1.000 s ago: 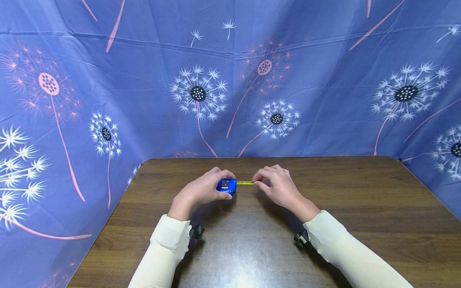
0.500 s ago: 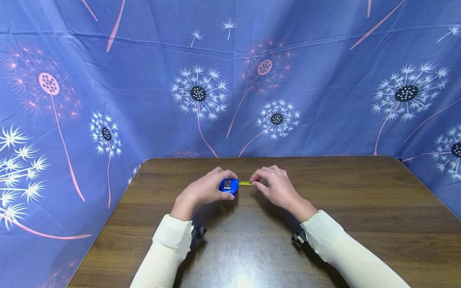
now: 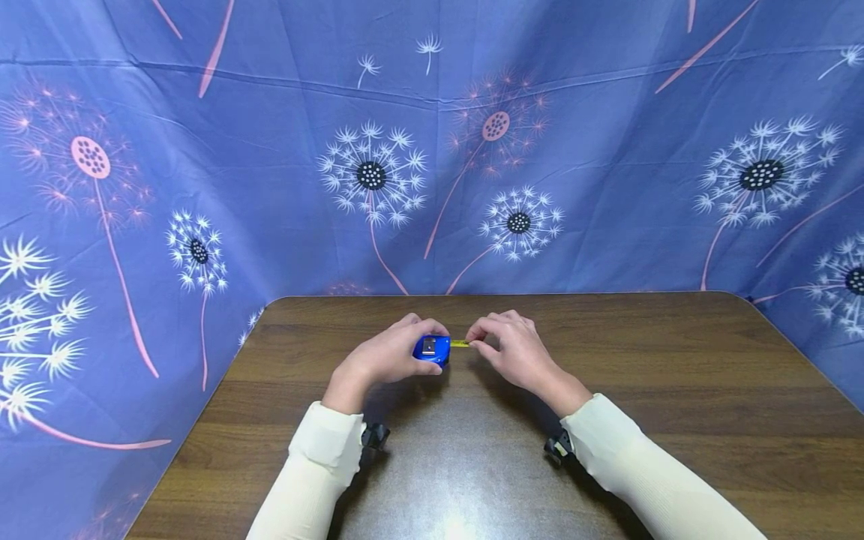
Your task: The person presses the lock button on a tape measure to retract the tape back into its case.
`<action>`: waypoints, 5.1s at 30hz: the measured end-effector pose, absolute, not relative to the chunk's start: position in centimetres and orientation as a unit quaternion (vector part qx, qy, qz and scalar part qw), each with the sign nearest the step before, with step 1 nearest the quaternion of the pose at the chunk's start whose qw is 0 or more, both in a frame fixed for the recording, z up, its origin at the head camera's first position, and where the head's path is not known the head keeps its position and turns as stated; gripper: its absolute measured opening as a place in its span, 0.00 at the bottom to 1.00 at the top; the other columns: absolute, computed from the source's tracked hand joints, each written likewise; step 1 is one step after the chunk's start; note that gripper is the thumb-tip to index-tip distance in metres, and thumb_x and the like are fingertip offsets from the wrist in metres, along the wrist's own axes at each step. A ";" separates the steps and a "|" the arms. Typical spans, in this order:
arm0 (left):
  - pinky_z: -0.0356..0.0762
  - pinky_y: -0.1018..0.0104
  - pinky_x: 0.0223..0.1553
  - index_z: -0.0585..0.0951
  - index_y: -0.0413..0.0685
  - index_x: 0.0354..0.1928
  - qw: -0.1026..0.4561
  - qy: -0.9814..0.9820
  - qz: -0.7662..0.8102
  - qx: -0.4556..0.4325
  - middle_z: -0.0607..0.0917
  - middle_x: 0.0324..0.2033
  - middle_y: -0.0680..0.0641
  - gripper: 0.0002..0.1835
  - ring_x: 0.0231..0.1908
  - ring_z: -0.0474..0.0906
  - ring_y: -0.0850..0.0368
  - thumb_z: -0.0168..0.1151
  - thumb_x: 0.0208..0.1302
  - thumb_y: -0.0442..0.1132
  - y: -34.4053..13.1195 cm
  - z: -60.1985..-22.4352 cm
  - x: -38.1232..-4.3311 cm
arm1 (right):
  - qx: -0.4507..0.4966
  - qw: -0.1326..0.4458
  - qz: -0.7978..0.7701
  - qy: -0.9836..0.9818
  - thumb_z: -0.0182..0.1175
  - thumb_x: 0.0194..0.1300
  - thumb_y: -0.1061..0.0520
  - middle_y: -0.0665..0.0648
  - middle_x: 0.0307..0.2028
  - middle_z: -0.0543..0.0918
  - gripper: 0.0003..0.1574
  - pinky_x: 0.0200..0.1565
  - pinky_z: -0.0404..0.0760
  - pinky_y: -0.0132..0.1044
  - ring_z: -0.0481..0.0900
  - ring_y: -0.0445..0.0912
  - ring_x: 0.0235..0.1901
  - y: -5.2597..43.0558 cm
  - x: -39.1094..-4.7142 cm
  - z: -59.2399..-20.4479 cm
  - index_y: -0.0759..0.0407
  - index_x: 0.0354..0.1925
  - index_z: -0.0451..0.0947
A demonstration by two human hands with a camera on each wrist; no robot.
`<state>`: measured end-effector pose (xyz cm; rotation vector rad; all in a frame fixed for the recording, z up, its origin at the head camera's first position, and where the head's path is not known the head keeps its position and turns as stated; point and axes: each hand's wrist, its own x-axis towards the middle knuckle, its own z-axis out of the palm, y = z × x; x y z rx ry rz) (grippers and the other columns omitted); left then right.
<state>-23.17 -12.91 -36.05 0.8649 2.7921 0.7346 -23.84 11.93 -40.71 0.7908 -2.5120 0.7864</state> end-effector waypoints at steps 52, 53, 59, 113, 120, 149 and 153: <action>0.77 0.53 0.56 0.78 0.60 0.63 0.072 0.924 0.245 0.285 0.76 0.51 0.49 0.28 0.53 0.77 0.51 0.77 0.62 0.46 -12.1 -36.0 -22.9 | 0.277 0.169 0.295 -0.899 0.73 0.65 0.59 0.42 0.35 0.85 0.06 0.55 0.69 0.63 0.78 0.51 0.46 11.2 -23.7 -40.7 0.47 0.38 0.86; 0.77 0.54 0.56 0.78 0.60 0.63 0.072 0.924 0.244 0.285 0.76 0.51 0.48 0.28 0.53 0.77 0.51 0.77 0.62 0.46 -12.1 -36.0 -22.9 | 0.279 0.171 0.294 -0.898 0.73 0.65 0.59 0.42 0.36 0.85 0.06 0.54 0.69 0.63 0.78 0.51 0.46 11.2 -23.7 -40.7 0.47 0.38 0.86; 0.77 0.54 0.56 0.79 0.60 0.63 0.071 0.923 0.244 0.291 0.76 0.51 0.48 0.28 0.53 0.77 0.51 0.77 0.61 0.46 -11.8 -36.1 -22.9 | 0.290 0.177 0.296 -0.893 0.74 0.64 0.59 0.42 0.36 0.85 0.07 0.53 0.70 0.63 0.78 0.50 0.45 11.1 -23.8 -40.7 0.48 0.38 0.86; 0.78 0.52 0.56 0.79 0.59 0.61 0.068 0.929 0.246 0.270 0.76 0.52 0.47 0.27 0.53 0.78 0.50 0.77 0.61 0.45 -13.2 -36.4 -22.7 | 0.258 0.131 0.271 -0.918 0.72 0.67 0.52 0.47 0.43 0.86 0.13 0.53 0.70 0.63 0.80 0.54 0.48 13.1 -23.7 -40.8 0.51 0.48 0.86; 0.77 0.51 0.56 0.79 0.60 0.64 0.073 0.931 0.240 0.266 0.76 0.52 0.47 0.28 0.53 0.77 0.50 0.77 0.62 0.46 -14.1 -36.7 -22.8 | 0.241 0.118 0.259 -0.928 0.71 0.68 0.49 0.50 0.47 0.86 0.15 0.54 0.69 0.65 0.79 0.53 0.50 14.4 -23.4 -40.9 0.49 0.51 0.85; 0.78 0.49 0.53 0.79 0.57 0.63 0.076 0.948 0.225 0.213 0.75 0.51 0.45 0.28 0.51 0.77 0.48 0.76 0.62 0.44 -19.5 -38.1 -22.9 | 0.206 0.123 0.209 -0.948 0.67 0.71 0.43 0.55 0.48 0.86 0.20 0.45 0.71 0.66 0.79 0.60 0.49 23.5 -21.5 -40.3 0.48 0.57 0.82; 0.77 0.47 0.53 0.79 0.57 0.63 0.079 0.952 0.218 0.201 0.75 0.51 0.44 0.27 0.51 0.77 0.47 0.77 0.62 0.43 -20.3 -38.3 -22.7 | 0.203 0.130 0.208 -0.948 0.68 0.70 0.43 0.56 0.48 0.87 0.22 0.43 0.71 0.66 0.79 0.61 0.48 24.7 -21.1 -40.2 0.49 0.57 0.82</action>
